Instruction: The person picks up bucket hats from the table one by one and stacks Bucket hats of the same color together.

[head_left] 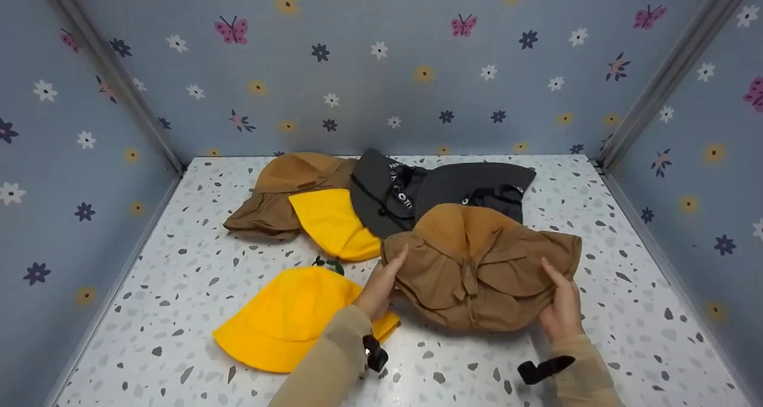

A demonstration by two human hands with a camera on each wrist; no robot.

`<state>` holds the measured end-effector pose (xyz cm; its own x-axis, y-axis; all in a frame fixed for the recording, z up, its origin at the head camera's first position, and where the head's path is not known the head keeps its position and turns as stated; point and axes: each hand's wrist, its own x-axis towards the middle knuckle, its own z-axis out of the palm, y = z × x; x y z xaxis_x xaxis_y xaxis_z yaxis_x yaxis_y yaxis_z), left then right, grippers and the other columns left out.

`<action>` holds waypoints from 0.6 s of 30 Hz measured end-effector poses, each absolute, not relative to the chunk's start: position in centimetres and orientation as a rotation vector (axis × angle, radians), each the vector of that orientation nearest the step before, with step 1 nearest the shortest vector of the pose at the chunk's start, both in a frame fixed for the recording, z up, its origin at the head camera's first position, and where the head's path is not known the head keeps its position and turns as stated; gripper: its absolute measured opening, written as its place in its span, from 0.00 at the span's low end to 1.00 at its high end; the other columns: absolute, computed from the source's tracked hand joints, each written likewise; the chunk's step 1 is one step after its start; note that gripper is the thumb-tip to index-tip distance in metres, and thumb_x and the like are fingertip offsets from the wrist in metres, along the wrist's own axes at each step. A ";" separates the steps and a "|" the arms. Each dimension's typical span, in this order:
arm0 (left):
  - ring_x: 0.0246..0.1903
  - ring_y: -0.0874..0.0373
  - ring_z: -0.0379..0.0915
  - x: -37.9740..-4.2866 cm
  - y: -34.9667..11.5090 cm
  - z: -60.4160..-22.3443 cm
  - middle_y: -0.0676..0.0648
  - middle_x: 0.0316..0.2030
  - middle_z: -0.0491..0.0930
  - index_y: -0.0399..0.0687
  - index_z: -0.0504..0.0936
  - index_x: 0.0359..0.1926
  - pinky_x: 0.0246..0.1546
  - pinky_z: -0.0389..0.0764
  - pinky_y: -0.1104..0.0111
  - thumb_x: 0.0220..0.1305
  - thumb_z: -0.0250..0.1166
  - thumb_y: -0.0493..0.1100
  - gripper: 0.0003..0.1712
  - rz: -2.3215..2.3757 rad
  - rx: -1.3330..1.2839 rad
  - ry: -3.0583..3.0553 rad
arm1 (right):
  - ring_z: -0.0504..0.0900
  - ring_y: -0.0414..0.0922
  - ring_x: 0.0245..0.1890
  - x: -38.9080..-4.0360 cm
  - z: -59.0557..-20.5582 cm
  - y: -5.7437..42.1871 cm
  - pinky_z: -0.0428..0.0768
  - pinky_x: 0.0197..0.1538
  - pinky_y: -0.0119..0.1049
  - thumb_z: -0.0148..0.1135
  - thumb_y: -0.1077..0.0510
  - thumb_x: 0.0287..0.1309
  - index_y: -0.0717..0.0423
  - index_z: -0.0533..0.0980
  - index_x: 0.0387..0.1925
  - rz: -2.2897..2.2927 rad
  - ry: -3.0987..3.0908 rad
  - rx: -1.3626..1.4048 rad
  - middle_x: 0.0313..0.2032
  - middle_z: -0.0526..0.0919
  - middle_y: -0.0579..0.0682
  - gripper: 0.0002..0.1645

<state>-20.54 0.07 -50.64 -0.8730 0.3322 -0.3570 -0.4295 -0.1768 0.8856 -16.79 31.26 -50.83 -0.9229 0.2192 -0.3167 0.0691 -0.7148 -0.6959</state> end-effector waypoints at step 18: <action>0.49 0.56 0.78 -20.1 0.0 -51.0 0.46 0.58 0.77 0.48 0.76 0.62 0.52 0.79 0.61 0.67 0.46 0.75 0.41 1.848 0.036 1.691 | 0.76 0.33 0.56 -14.2 -50.6 35.8 0.71 0.62 0.28 0.51 0.37 0.68 0.36 0.71 0.63 2.740 -1.100 -0.422 0.53 0.80 0.35 0.24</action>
